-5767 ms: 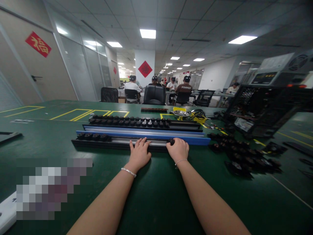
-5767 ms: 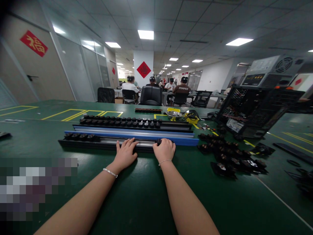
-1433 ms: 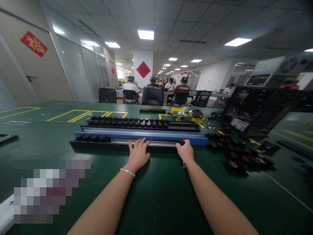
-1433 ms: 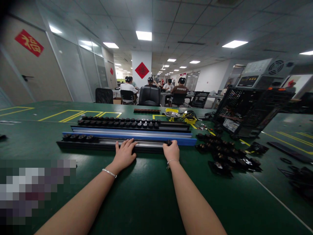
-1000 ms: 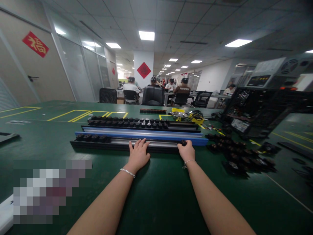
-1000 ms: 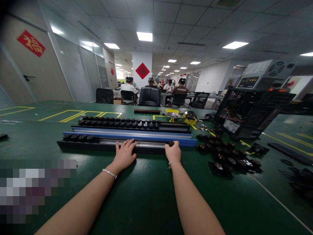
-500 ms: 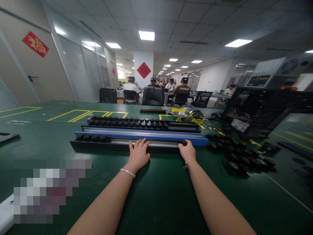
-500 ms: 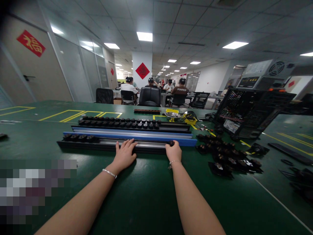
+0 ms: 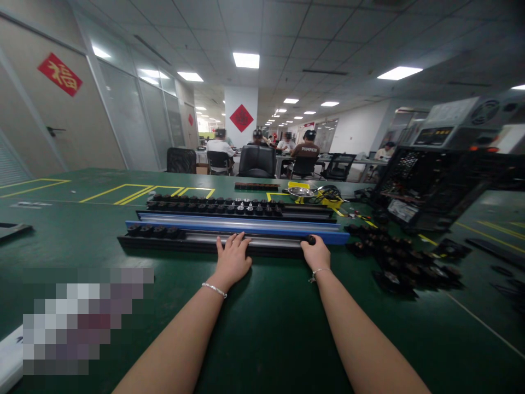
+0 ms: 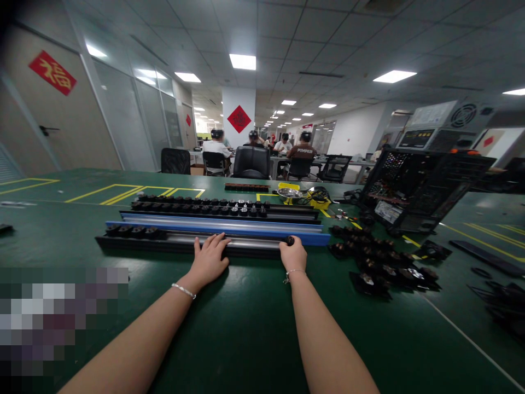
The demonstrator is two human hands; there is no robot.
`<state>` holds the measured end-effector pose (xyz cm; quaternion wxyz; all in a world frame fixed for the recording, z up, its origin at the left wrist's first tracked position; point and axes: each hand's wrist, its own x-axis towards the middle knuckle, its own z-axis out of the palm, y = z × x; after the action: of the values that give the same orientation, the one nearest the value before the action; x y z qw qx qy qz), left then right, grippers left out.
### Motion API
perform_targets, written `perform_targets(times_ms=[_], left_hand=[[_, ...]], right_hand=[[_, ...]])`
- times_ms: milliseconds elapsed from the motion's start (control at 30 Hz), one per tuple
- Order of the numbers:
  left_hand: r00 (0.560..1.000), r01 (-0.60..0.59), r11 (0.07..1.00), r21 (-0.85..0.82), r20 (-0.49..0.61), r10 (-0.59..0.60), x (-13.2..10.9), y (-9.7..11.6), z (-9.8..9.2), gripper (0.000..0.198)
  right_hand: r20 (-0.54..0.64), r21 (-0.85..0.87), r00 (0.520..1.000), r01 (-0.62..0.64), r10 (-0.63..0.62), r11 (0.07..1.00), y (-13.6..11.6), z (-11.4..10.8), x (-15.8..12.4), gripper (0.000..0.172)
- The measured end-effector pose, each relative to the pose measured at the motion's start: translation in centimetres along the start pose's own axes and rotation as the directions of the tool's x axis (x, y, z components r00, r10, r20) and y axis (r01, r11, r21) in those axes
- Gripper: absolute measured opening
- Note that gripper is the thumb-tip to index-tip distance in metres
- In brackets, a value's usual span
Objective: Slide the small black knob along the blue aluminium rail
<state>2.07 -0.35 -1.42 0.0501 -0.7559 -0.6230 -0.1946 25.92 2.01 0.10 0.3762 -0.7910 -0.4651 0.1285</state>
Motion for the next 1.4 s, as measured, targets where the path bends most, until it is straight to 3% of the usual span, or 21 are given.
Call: perform_targets(times_ms=[1133, 1400], left_hand=[[1.0, 0.007, 1.0, 0.014, 0.002, -0.007, 0.0, 0.1, 0.0, 0.052], [1.0, 0.002, 1.0, 0.014, -0.004, -0.002, 0.0, 0.1, -0.1, 0.052]], right_hand=[[-0.023, 0.014, 1.0, -0.021, 0.021, 1.0, 0.3, -0.3, 0.2, 0.039], [-0.114, 0.007, 0.991, -0.071, 0.071, 0.997, 2.1, -1.1, 1.5, 0.038]])
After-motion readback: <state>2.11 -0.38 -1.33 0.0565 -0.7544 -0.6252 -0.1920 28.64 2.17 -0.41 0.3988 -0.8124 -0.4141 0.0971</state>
